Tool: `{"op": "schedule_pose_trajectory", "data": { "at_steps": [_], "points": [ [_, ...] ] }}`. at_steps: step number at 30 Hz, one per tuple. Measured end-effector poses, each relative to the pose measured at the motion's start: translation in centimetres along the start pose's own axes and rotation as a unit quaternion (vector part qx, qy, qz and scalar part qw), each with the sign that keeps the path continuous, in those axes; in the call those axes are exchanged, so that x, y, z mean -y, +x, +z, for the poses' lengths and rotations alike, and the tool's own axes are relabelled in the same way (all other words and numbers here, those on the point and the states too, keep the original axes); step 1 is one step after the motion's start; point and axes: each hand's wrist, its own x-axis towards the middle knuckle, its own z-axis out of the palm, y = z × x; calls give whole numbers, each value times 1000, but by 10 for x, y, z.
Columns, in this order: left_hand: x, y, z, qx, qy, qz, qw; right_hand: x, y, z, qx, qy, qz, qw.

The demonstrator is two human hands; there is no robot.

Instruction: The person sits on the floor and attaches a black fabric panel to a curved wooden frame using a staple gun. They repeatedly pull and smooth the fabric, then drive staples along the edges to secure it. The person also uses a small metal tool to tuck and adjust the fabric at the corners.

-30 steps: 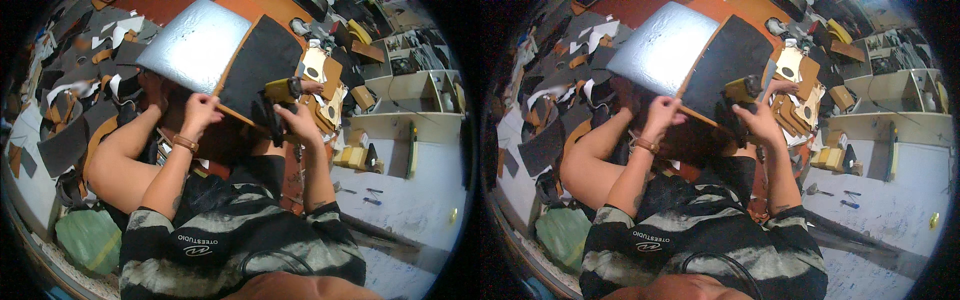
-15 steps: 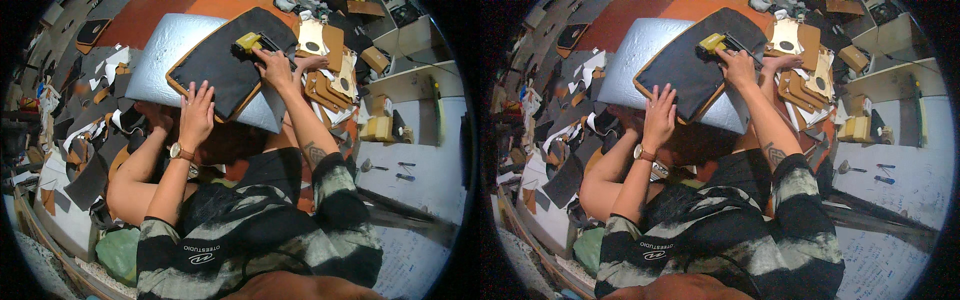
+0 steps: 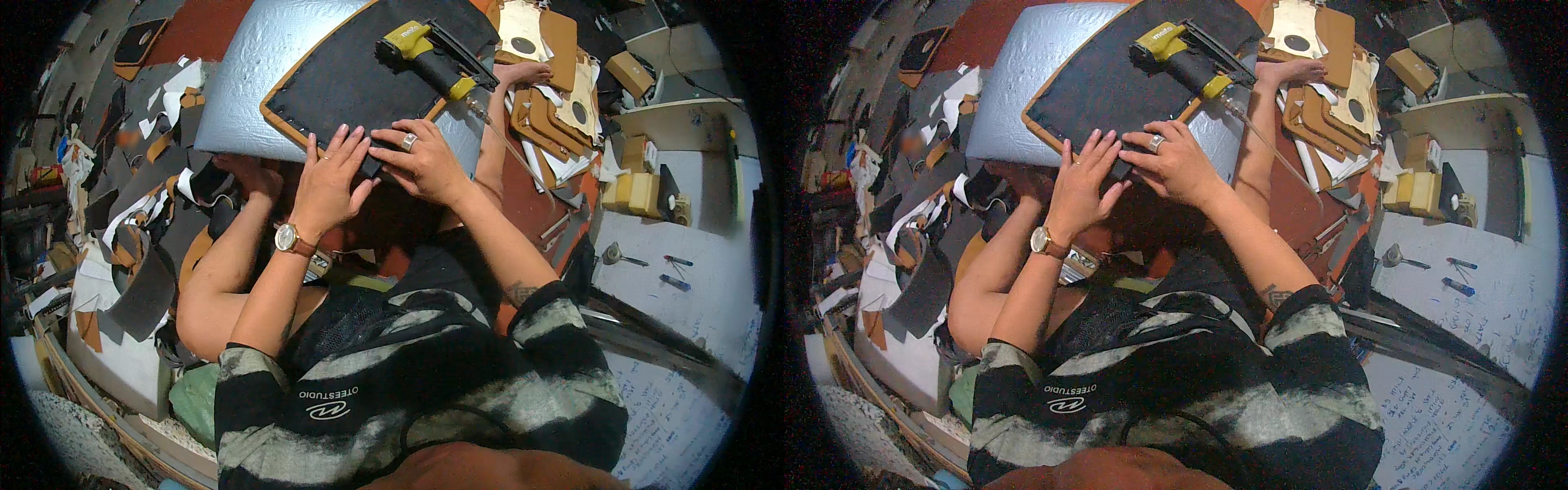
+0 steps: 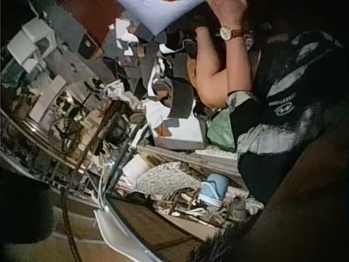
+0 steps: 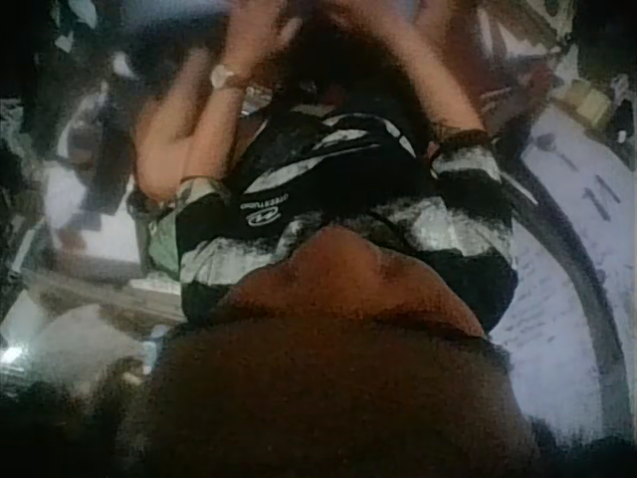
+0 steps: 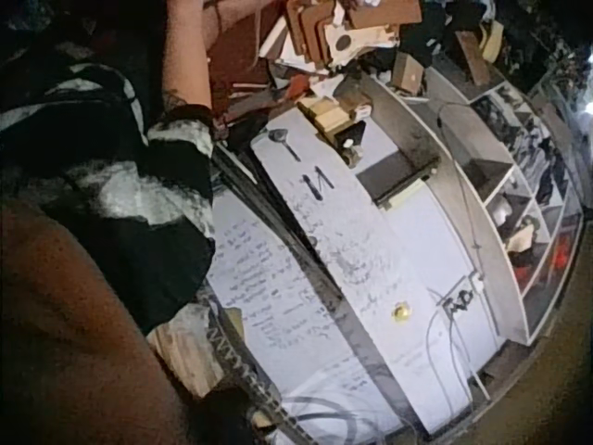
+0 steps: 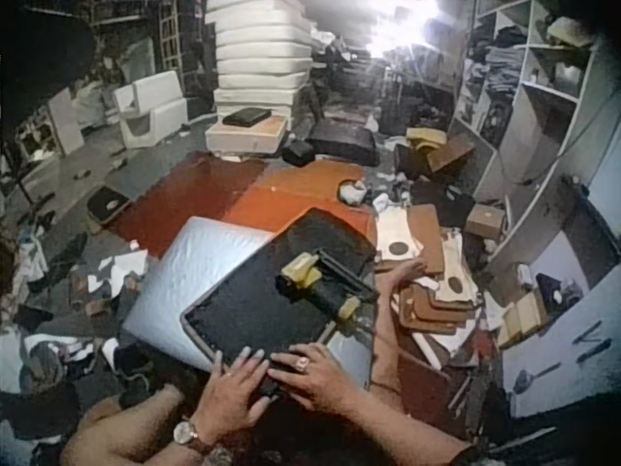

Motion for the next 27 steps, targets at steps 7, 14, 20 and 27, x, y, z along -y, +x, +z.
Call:
{"op": "schedule_pose_trajectory", "data": {
  "at_steps": [7,14,20,27],
  "points": [
    [7,-2,13,-53,29,23,998,-3,-1,18,-56,7,16,998],
    [6,-6,21,-98,28,21,995,12,-3,17,-87,21,35,995],
    [1,-9,16,-80,16,15,997,13,-11,27,-95,22,51,994],
    [0,-18,6,-70,-9,28,997,25,-10,22,-98,28,63,993]
  ]
}}
